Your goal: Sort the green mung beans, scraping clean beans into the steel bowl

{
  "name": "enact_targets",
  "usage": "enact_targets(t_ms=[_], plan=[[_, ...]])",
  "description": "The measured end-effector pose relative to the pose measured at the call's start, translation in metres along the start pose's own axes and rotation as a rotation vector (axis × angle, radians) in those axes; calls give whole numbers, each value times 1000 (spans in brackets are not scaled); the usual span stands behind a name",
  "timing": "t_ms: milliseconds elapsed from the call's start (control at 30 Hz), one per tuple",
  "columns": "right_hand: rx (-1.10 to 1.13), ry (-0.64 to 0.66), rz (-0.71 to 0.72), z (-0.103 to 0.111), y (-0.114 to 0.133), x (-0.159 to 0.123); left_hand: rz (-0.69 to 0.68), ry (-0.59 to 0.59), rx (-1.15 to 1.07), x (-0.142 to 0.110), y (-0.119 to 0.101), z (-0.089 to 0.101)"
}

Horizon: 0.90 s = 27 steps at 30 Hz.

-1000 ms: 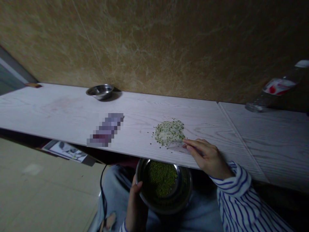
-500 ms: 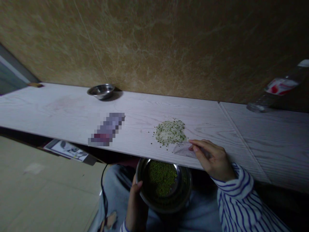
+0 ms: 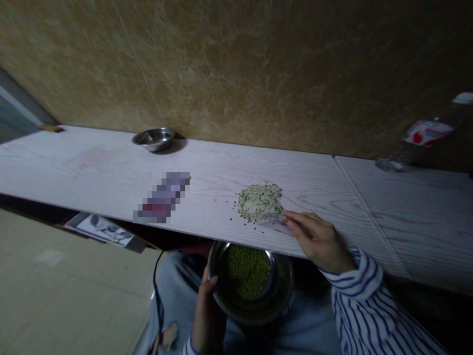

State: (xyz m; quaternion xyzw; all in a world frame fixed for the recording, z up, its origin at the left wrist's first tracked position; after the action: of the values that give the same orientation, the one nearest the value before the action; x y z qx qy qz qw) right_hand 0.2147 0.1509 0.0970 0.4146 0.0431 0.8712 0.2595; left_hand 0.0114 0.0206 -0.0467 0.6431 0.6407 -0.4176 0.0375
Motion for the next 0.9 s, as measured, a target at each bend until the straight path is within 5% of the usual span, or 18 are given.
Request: enact_targets(t_ms=[900], plan=[[-7, 33, 8, -3, -1, 2, -27, 52, -9, 2, -2, 0]])
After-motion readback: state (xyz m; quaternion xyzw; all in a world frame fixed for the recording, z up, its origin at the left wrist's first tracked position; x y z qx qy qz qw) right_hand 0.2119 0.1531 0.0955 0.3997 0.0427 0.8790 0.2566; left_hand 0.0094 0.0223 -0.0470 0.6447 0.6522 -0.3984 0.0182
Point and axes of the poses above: each hand's wrist, its own x-axis towards the middle knuckle, its own z-axis out of the back of the hand, y = z × x, the point moved 6 cm from there along x, towards the middle knuckle, and after that the axes turned 13 degrees about z, right-handed, at the moved point
